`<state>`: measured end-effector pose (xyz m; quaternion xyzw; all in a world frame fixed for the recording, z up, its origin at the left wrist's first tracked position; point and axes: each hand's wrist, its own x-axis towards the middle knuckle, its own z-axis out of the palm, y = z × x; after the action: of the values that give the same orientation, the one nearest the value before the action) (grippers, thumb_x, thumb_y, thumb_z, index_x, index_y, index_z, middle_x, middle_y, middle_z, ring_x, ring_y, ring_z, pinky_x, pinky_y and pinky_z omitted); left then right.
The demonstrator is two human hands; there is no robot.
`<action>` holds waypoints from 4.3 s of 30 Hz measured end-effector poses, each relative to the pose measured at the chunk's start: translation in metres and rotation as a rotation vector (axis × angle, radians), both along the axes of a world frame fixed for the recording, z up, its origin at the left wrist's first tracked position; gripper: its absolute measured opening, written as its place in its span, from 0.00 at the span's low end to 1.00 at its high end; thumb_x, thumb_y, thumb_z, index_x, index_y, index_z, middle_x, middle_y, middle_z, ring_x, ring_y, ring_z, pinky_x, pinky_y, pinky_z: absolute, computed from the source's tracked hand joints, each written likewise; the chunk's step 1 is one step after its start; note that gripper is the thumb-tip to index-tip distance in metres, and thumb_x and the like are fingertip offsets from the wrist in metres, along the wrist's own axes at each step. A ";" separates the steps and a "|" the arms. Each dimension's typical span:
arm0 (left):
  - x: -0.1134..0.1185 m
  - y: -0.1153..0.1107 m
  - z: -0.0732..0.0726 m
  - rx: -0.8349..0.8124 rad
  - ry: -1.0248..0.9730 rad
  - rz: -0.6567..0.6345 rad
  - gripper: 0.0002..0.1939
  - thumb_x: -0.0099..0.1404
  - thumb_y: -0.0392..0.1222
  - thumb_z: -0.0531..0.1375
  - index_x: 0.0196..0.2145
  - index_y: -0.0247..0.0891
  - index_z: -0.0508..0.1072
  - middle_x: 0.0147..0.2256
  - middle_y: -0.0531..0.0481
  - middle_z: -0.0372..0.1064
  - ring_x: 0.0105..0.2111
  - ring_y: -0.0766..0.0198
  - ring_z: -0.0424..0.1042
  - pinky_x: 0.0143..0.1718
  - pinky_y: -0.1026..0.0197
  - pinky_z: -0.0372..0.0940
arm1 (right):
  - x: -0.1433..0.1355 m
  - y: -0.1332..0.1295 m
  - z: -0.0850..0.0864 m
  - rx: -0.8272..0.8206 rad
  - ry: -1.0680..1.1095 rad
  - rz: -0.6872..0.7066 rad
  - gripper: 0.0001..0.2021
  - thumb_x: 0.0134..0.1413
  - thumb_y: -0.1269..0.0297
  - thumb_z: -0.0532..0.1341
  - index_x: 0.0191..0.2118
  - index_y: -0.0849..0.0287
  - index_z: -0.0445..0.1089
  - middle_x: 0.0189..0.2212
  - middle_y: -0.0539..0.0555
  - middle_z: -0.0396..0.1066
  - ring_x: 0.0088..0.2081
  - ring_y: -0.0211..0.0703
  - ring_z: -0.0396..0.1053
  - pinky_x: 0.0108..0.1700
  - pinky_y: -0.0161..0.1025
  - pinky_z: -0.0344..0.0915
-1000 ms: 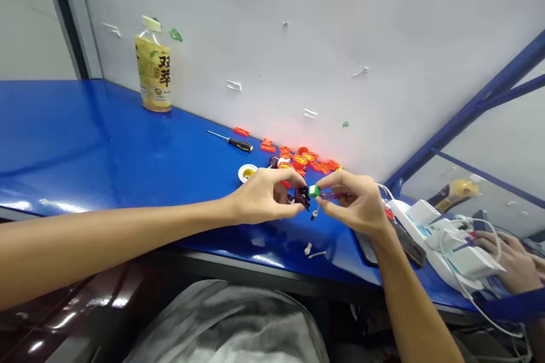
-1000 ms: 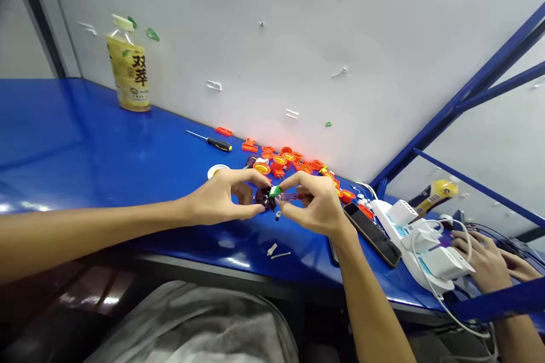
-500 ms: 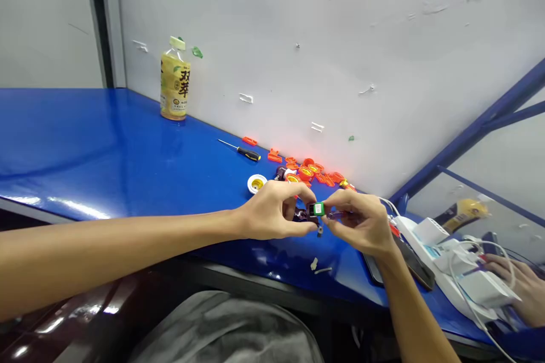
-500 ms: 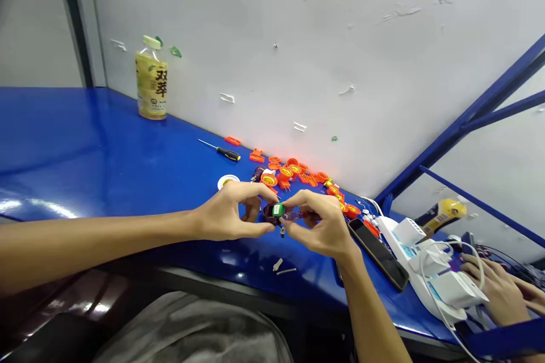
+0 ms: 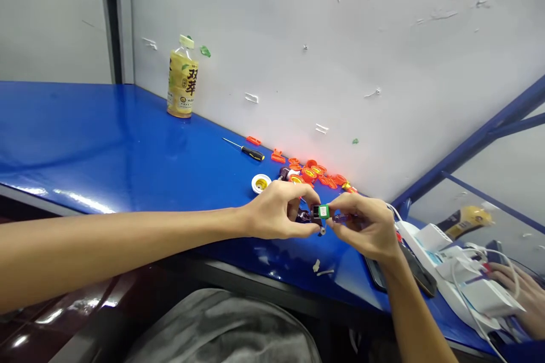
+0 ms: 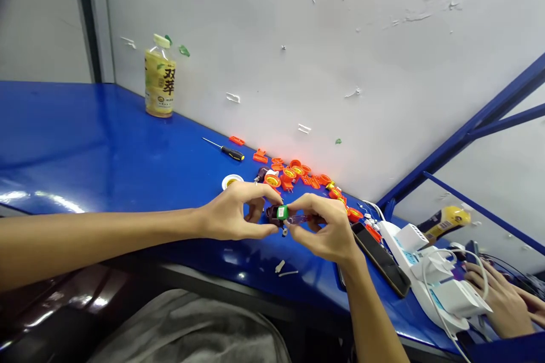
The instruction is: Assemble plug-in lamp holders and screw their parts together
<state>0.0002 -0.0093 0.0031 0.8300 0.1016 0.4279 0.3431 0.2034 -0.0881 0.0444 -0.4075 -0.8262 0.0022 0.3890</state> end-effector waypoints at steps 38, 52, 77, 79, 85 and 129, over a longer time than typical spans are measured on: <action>0.002 0.004 -0.004 0.041 -0.078 -0.074 0.15 0.53 0.39 0.69 0.36 0.33 0.71 0.20 0.58 0.64 0.17 0.71 0.64 0.19 0.69 0.58 | -0.002 -0.001 -0.005 0.001 -0.030 -0.011 0.10 0.40 0.76 0.63 0.33 0.59 0.71 0.24 0.49 0.72 0.20 0.31 0.58 0.20 0.30 0.56; 0.002 0.004 -0.005 0.055 -0.103 -0.079 0.14 0.54 0.38 0.69 0.36 0.34 0.70 0.19 0.59 0.64 0.17 0.72 0.63 0.19 0.69 0.58 | -0.001 0.000 -0.005 0.054 -0.049 0.017 0.11 0.40 0.78 0.62 0.33 0.58 0.71 0.26 0.48 0.73 0.20 0.31 0.60 0.19 0.29 0.57; 0.003 0.006 -0.007 0.096 -0.109 -0.087 0.14 0.54 0.38 0.69 0.36 0.34 0.71 0.16 0.62 0.60 0.15 0.72 0.62 0.19 0.69 0.57 | -0.002 -0.002 -0.002 0.067 -0.087 0.013 0.10 0.40 0.77 0.62 0.32 0.59 0.70 0.25 0.49 0.73 0.19 0.31 0.60 0.20 0.30 0.58; 0.003 0.007 -0.008 0.105 -0.113 -0.090 0.14 0.54 0.38 0.69 0.36 0.34 0.71 0.17 0.61 0.61 0.15 0.72 0.62 0.20 0.69 0.58 | -0.002 -0.002 -0.002 0.063 -0.093 0.014 0.09 0.40 0.76 0.62 0.32 0.59 0.70 0.25 0.49 0.73 0.20 0.31 0.60 0.20 0.30 0.57; 0.004 0.007 -0.008 0.099 -0.114 -0.092 0.14 0.54 0.38 0.69 0.36 0.34 0.71 0.17 0.61 0.62 0.15 0.71 0.63 0.20 0.68 0.58 | -0.001 -0.002 -0.003 0.073 -0.089 0.020 0.10 0.40 0.77 0.61 0.32 0.59 0.69 0.25 0.48 0.73 0.19 0.30 0.59 0.19 0.29 0.57; 0.005 0.006 -0.009 0.144 -0.084 0.080 0.10 0.54 0.36 0.67 0.27 0.36 0.66 0.18 0.60 0.59 0.20 0.70 0.61 0.22 0.68 0.54 | -0.017 0.004 -0.013 0.014 -0.067 -0.145 0.07 0.50 0.63 0.68 0.32 0.61 0.73 0.17 0.46 0.67 0.17 0.31 0.56 0.18 0.31 0.54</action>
<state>0.0053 -0.0031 -0.0058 0.8290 0.0891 0.4821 0.2690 0.1863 -0.0841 0.0313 -0.4633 -0.8071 -0.0453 0.3632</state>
